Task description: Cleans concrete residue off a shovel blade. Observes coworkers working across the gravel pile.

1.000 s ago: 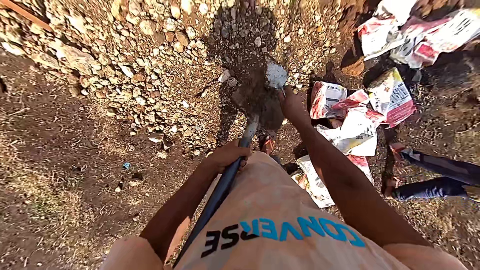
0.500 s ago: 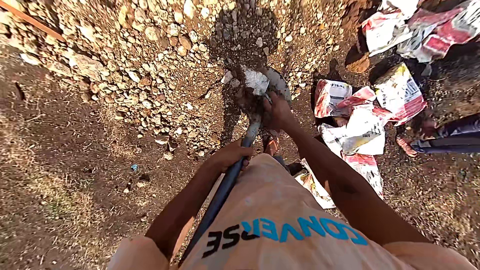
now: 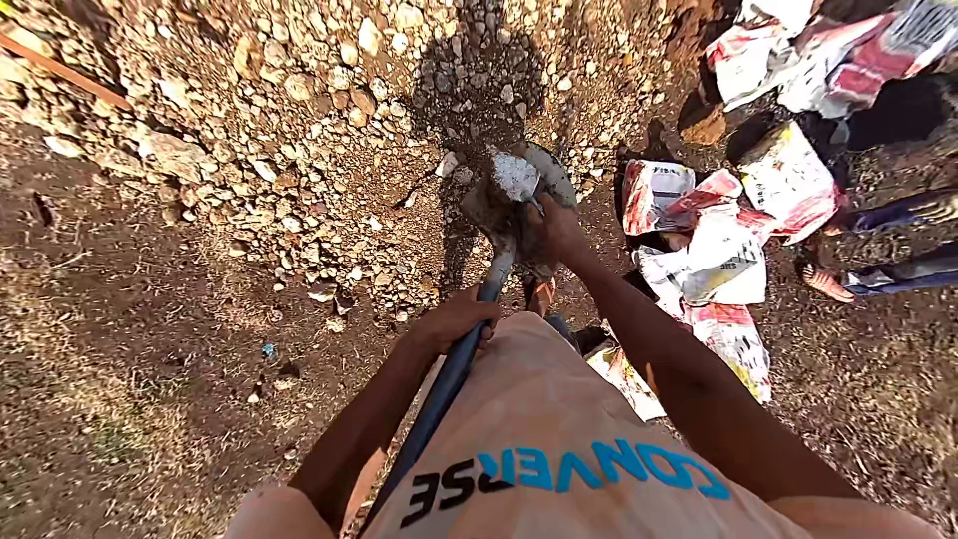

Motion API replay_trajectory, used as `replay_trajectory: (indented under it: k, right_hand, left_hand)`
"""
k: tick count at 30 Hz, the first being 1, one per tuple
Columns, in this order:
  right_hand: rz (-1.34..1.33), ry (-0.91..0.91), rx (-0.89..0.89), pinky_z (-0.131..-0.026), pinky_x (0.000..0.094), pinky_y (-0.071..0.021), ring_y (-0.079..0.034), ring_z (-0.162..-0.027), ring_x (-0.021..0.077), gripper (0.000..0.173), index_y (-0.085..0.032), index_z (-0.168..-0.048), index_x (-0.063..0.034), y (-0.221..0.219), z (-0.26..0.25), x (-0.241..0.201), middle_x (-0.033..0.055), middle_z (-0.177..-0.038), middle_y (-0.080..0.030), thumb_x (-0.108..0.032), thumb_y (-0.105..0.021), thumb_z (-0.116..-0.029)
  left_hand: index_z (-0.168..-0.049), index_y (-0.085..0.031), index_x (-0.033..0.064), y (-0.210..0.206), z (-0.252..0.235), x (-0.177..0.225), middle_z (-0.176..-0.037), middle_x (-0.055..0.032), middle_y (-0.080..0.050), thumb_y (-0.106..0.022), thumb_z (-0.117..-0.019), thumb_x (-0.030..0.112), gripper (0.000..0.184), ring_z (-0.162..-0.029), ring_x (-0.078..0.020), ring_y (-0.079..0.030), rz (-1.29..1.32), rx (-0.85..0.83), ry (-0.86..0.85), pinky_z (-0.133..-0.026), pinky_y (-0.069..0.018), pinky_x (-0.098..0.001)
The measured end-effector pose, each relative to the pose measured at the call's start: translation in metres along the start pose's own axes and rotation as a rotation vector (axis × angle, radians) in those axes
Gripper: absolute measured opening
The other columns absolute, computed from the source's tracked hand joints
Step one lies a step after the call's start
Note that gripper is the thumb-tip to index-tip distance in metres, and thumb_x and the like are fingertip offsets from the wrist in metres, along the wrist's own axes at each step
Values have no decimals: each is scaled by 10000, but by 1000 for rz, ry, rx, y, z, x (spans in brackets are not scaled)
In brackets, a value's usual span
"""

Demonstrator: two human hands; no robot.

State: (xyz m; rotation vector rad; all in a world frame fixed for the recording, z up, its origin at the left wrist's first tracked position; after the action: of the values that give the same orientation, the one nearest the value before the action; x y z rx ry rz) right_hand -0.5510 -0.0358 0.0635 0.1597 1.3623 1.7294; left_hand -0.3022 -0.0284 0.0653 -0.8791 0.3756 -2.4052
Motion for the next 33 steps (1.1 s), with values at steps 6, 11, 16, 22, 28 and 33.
replay_trajectory:
  k: [6, 11, 16, 22, 28, 33]
  right_hand:
    - [-58, -160, 129, -828, 642, -553, -705, -978, 454, 479, -518, -1404, -76, 14, -14, 23, 256, -1039, -705, -417, -381, -1097]
    - [58, 76, -71, -750, 638, -564, -717, -892, 435, 459, -525, -1401, -158, -10, 19, -32, 206, -944, -716, -467, -389, -1090]
    - [-66, -137, 149, -818, 638, -547, -705, -975, 437, 456, -543, -1371, -102, 29, -31, 18, 224, -1022, -711, -424, -380, -1091]
    - [52, 60, -6, -759, 631, -563, -719, -897, 430, 450, -547, -1371, -142, -10, 15, -25, 203, -933, -717, -454, -388, -1089]
    - [-56, -150, 199, -812, 633, -548, -705, -975, 435, 456, -541, -1365, -106, 35, -34, 24, 219, -1020, -711, -432, -376, -1092]
    - [66, 50, 57, -715, 610, -567, -721, -841, 415, 402, -553, -1305, -121, -1, 17, -27, 187, -878, -705, -425, -403, -1088]
  left_hand:
    - [-1240, -443, 92, -13, 6, 0, -725, -14, -518, -546, -1016, 113, 248, -506, -96, -540, 28, -56, -5, -471, -519, -234]
    - [-1229, -449, 92, -8, -4, 2, -733, -13, -519, -555, -1018, 114, 237, -522, -97, -546, 13, -18, 2, -484, -527, -238]
    - [-1278, -422, 96, -15, 8, -2, -752, -22, -540, -554, -1009, 109, 300, -523, -104, -556, -28, -39, -6, -492, -534, -248]
    - [-1259, -455, 86, -8, 1, 0, -739, -10, -527, -546, -1029, 136, 252, -529, -92, -547, -17, -7, 8, -488, -523, -236]
    - [-1278, -420, 98, -17, 14, 0, -745, -23, -542, -554, -1022, 114, 290, -519, -104, -559, -38, -53, 10, -489, -537, -246]
    - [-1257, -451, 87, -11, 3, 4, -754, -17, -537, -543, -1024, 127, 254, -534, -95, -553, -41, -18, 28, -496, -529, -238]
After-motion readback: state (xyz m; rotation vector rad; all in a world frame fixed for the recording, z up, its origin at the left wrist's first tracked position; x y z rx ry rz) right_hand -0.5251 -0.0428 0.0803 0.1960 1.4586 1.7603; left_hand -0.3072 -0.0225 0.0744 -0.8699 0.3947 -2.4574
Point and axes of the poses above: each hand's wrist, its own z-axis away from the middle knuckle, its own y-axis out of the back of the hand, x = y × z, the point moved 9 cm from there along -z, towards the middle knuckle
